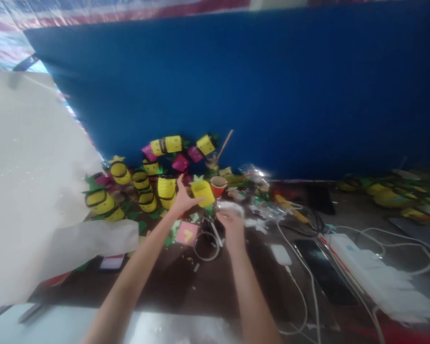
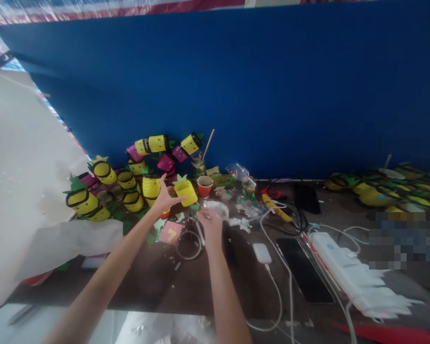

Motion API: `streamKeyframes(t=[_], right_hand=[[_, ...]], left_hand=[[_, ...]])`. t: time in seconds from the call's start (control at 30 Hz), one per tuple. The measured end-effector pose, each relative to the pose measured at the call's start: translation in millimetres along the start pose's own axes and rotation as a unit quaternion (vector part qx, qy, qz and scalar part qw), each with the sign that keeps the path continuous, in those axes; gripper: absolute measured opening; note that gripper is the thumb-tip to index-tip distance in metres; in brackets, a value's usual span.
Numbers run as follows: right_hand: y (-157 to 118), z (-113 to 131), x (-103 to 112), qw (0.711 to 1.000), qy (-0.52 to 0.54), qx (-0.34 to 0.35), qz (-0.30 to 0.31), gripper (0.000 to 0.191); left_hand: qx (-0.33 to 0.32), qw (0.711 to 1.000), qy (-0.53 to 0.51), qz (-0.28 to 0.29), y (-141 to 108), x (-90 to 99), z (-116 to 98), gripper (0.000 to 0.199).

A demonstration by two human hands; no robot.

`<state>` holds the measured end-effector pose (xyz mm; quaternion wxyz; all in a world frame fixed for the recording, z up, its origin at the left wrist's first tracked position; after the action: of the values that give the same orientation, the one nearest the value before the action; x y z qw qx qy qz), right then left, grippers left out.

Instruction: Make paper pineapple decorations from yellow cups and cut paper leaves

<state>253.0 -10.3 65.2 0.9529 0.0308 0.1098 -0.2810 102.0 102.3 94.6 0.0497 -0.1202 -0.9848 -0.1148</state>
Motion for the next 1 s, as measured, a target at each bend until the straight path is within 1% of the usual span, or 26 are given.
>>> streamKeyframes(t=[0.03, 0.1, 0.13, 0.23, 0.3, 0.4, 0.53, 0.6, 0.73, 1.0], right_hand=[[2.5, 10.8, 0.4, 1.0, -0.013, 0.002, 0.005, 0.014], [7.1, 31.4, -1.2, 0.996, -0.087, 0.015, 0.031, 0.014], [9.4, 40.1, -2.9, 0.993, -0.107, 0.022, 0.044, 0.014], [16.1, 55.3, -10.0, 0.985, -0.146, 0.016, 0.091, 0.015], [19.9, 58.2, -14.9, 0.983, -0.152, 0.005, 0.104, 0.016], [21.9, 58.7, -22.0, 0.986, -0.126, -0.021, 0.112, 0.017], [17.4, 60.5, -30.2, 0.984, -0.058, -0.057, 0.158, 0.015], [15.3, 61.3, -31.8, 0.983, -0.034, -0.068, 0.169, 0.015], [14.6, 60.3, -32.3, 0.981, -0.027, -0.085, 0.173, 0.019], [13.9, 59.7, -34.1, 0.98, -0.034, -0.106, 0.167, 0.023]], left_hand=[[0.008, 1.0, -0.016, 0.014, -2.0, 2.6, -2.3, 0.118], [0.015, 0.998, -0.038, 0.042, -6.6, 6.2, -7.9, 0.12], [0.014, 0.997, -0.047, 0.054, -9.1, 7.4, -11.2, 0.121], [0.003, 0.995, -0.065, 0.074, -17.1, 9.2, -22.4, 0.122], [-0.006, 0.995, -0.061, 0.08, -22.3, 10.0, -29.4, 0.12], [-0.017, 0.996, -0.036, 0.086, -28.3, 10.9, -36.6, 0.116], [-0.034, 0.996, -0.022, 0.082, -31.5, 12.1, -38.1, 0.111], [-0.037, 0.995, -0.028, 0.084, -32.0, 12.7, -36.5, 0.111], [-0.037, 0.996, -0.017, 0.083, -32.9, 14.9, -33.9, 0.112], [-0.043, 0.996, 0.012, 0.077, -35.6, 19.2, -36.4, 0.111]])
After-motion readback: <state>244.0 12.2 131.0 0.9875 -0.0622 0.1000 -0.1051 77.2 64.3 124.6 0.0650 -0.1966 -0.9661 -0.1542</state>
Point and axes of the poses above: each hand's wrist, its own y-axis towards the middle knuckle, its own x-axis out of the back of the hand, z = x × y, the point moved 2 cm from there along y, towards the middle knuckle
